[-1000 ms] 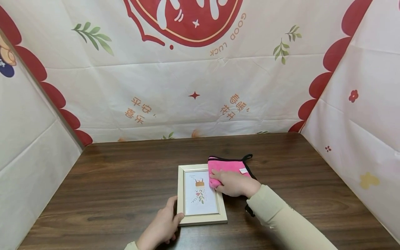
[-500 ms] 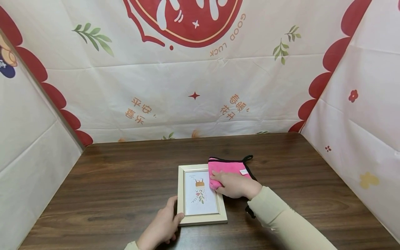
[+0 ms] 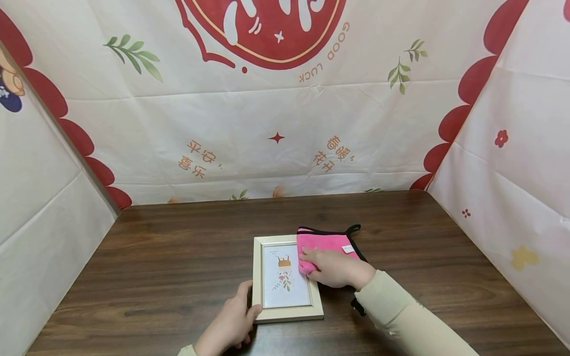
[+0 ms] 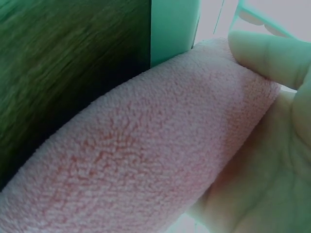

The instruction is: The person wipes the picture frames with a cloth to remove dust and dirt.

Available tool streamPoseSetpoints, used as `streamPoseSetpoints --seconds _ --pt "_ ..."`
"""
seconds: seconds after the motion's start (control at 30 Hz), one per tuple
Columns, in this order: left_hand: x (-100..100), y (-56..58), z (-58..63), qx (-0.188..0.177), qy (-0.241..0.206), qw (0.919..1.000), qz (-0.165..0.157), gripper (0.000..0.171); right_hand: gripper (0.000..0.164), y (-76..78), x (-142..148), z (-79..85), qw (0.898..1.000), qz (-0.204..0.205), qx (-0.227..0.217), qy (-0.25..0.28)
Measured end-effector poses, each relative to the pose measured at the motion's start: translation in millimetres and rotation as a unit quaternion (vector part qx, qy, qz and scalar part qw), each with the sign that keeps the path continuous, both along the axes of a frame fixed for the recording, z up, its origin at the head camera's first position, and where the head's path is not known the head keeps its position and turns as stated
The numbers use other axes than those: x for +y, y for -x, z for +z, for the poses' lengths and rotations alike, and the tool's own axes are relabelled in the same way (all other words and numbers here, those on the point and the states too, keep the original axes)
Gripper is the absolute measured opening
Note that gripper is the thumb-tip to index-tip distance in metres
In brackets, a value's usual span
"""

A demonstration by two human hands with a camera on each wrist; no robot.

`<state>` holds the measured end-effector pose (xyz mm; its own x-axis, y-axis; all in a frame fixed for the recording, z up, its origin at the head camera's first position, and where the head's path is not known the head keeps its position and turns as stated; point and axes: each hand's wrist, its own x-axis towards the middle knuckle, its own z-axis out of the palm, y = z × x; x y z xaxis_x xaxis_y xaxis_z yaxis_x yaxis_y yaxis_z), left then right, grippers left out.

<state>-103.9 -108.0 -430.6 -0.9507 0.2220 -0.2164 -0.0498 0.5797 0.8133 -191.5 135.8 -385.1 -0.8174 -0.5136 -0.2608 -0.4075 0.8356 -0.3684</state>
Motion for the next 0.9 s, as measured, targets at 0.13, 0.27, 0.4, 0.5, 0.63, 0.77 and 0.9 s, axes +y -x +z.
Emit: streamPoseSetpoints --seconds 0.13,0.27,0.4,0.5,0.63,0.77,0.9 --pt "0 -0.2 0.3 0.003 -0.003 1.0 -0.001 0.052 0.052 -1.6 0 0.7 1.0 0.003 0.002 0.003" --pt "0 -0.5 0.8 0.004 -0.005 1.0 -0.002 0.053 0.051 -3.0 1 2.0 1.0 0.007 0.002 0.005" --pt "0 -0.8 1.6 0.001 -0.005 1.0 -0.002 0.053 0.051 -4.1 2 2.5 1.0 0.008 0.001 0.007" --pt "0 -0.4 1.6 -0.004 -0.003 1.0 -0.003 0.053 0.052 -5.8 1 2.5 1.0 0.007 0.0 0.011" --pt "0 0.0 1.0 -0.009 -0.002 1.0 -0.003 0.053 0.051 -7.9 1 2.0 1.0 0.006 -0.002 0.014" --pt "0 -0.4 0.7 -0.004 -0.004 1.0 -0.005 0.053 0.051 -9.8 2 1.7 1.0 0.008 0.001 0.013" --pt "0 -0.6 0.7 -0.004 -0.002 1.0 -0.004 0.054 0.05 -12.1 2 1.8 1.0 0.017 0.007 0.016"
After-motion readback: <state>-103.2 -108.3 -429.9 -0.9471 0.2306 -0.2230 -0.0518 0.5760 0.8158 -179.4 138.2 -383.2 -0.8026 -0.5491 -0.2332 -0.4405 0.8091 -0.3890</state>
